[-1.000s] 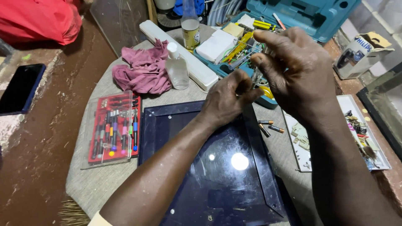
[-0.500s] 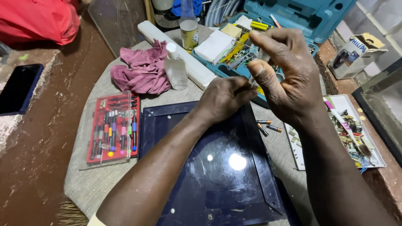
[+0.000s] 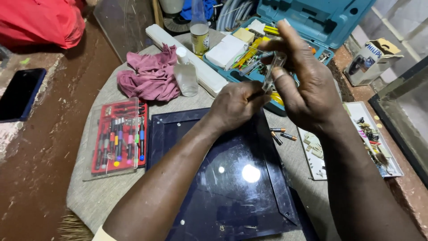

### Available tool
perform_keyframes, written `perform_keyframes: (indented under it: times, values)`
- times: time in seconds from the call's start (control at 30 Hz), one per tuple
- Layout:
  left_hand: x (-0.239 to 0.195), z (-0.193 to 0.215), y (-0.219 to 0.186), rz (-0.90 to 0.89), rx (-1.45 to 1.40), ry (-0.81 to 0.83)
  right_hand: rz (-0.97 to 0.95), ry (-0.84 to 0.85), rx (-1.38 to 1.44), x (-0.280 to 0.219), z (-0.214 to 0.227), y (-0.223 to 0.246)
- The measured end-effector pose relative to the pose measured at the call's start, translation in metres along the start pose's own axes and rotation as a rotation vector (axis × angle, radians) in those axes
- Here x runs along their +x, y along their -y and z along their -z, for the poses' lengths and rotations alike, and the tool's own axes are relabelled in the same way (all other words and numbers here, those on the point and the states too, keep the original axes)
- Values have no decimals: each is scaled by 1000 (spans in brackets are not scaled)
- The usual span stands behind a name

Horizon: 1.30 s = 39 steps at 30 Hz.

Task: Disassembling a black plastic frame from an electronic device using a screwdriver on a workbench.

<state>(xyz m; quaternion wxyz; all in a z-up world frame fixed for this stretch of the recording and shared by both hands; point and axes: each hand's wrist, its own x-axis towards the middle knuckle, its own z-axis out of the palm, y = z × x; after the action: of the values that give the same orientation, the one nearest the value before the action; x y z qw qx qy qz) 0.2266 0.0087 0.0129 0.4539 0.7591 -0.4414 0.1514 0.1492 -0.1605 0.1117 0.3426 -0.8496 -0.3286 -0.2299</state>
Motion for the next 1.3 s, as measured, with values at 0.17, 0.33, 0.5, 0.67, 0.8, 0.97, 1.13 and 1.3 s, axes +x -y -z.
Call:
perform_keyframes:
  times: [0.17, 0.33, 0.5, 0.67, 0.8, 0.97, 1.13, 1.3]
  values:
    - [-1, -9, 0, 170, -36, -261, -437, -218, -14, -17, -13, -14]
    - [-1, -14, -1, 369, -67, -322, -721, 153, -174, -44, -31, -39]
    - [3, -2, -5, 450, -69, -395, -656, 195, -184, -44, -50, -54]
    - [0, 4, 0, 406, -16, -418, -578, 182, -282, -40, -59, -62]
    - [1, 3, 1, 393, -43, -435, -496, 261, -437, -36, -65, -75]
    - [0, 8, 0, 303, -9, -453, -413, 335, -444, -33, -63, -80]
    - [0, 9, 0, 315, -30, -432, -404, 344, -361, -32, -51, -77]
    - [-1, 8, 6, 312, -20, -415, -427, 353, -429, -29, -56, -80]
